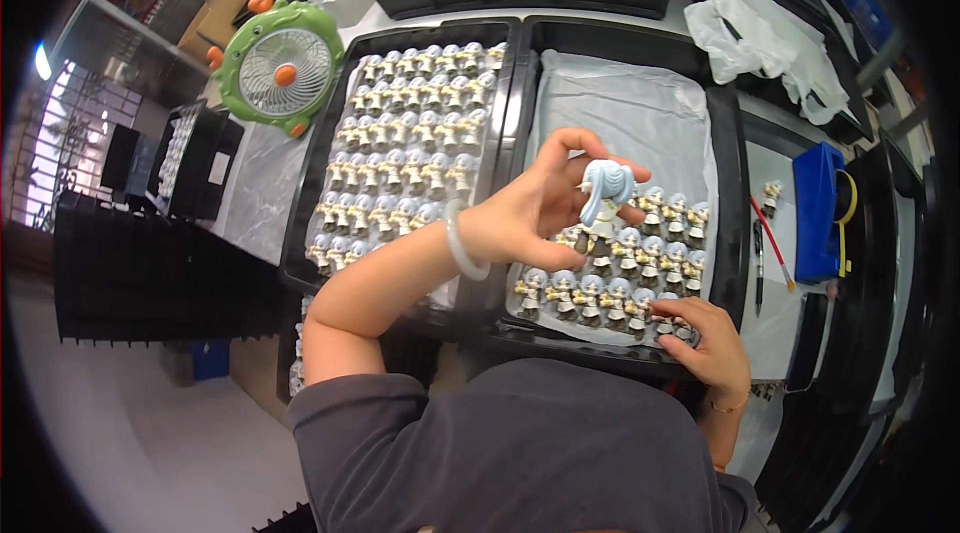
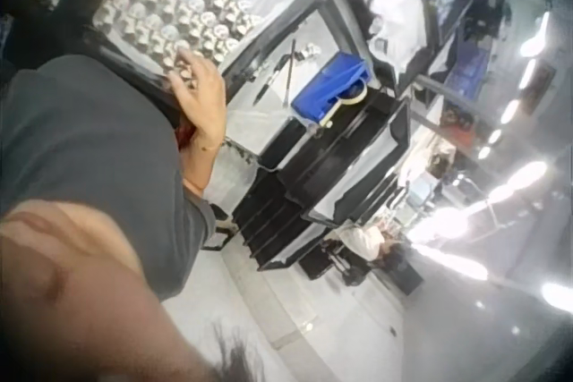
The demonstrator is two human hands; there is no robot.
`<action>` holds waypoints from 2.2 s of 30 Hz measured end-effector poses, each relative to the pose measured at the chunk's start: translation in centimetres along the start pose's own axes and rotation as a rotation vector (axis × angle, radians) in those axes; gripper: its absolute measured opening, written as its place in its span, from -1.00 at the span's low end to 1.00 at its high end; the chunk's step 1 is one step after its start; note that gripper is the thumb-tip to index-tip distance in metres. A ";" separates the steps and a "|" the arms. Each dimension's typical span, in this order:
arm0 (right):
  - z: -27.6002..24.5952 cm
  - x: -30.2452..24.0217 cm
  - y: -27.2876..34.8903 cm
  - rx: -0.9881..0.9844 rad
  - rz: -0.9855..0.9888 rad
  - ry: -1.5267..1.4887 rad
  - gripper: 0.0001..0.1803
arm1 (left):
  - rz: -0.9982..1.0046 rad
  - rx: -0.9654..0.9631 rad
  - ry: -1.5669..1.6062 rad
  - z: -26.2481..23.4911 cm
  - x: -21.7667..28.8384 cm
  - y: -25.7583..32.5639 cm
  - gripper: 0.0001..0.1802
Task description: The person assembles small figurines by picking up individual parts from a tray and attaching them to a base. They handle the items one at a time, using both hands to align and secure the components. The assembled figures are placed into a second tray on the table.
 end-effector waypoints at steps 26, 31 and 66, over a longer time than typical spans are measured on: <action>0.0 0.1 0.0 -0.011 0.028 -0.001 -0.55 | 0.249 0.216 -1.465 2.1 4.2 1.0 -0.24; 0.0 0.2 0.0 0.002 0.008 -0.001 -0.56 | 0.251 0.231 -1.511 2.1 4.3 1.2 -0.27; 1.4 -3.7 0.9 0.131 -0.171 -0.326 -0.63 | 0.590 -0.257 -1.525 11.3 -1.6 0.9 -0.42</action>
Point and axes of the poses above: each hand's wrist, its own y-axis away from the middle knuckle, its own z-axis out of the palm, x = y × z, the point moved 8 cm from there along -y, towards the middle knuckle, and after that the axes turned 6 degrees about y, right-handed, at the moved point
